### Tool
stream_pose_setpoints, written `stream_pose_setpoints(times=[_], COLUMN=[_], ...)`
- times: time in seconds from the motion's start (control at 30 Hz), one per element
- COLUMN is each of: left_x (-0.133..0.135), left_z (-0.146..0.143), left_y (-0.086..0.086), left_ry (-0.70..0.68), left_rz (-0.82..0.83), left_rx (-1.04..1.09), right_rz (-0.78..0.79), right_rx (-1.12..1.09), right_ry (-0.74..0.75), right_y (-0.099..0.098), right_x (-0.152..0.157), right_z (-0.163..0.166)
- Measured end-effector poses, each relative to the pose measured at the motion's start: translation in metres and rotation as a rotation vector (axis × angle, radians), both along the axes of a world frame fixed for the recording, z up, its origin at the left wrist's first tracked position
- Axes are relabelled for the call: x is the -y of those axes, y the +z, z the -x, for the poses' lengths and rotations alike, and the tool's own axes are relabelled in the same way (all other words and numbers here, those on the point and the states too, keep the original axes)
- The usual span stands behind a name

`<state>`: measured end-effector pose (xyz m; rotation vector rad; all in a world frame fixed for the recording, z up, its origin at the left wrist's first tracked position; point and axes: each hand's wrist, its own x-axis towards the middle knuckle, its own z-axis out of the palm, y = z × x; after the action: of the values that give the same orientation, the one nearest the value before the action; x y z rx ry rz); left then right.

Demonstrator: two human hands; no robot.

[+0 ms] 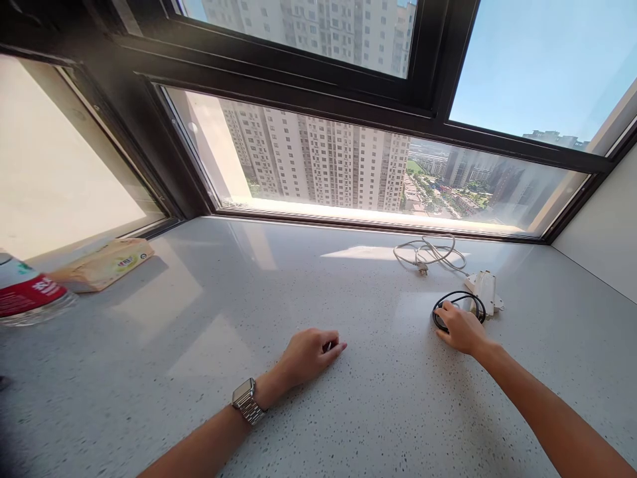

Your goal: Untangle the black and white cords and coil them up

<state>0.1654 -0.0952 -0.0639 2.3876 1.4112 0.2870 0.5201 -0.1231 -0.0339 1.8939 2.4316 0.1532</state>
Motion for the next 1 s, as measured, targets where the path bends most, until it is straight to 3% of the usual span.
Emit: stream_pose_setpoints(times=[0.43,0.63,0.73,0.87,1.0], left_x=[0.000,0.001,0.001,0.000,0.000], left_z=[0.001,-0.001,-0.001,0.000,0.000], left_y=[0.001,0.004,0.003,0.002,0.001], left_ry=[-0.015,-0.009,-0.009,-0.015,-0.013], left_rz=[0.011,0.010,0.008,0.013,0.000], left_rx=[0.018,0.002,0.005,0.021,0.029], right_rz=[-0.013,-0.013,0.000,-0.036,-0.111], right_rx=[0.204,0.199,0.085,-0.259,-0.465], right_ry=[-0.081,-0.085,-0.158,-0.319,-0.375], right_y=[0.012,0.021,0.027,0.032,0.037], right_x=[-0.003,-0.009,-0.011,-0.016,-0.023], right_z=[0.010,0.016,0.016,0.004,-0.015])
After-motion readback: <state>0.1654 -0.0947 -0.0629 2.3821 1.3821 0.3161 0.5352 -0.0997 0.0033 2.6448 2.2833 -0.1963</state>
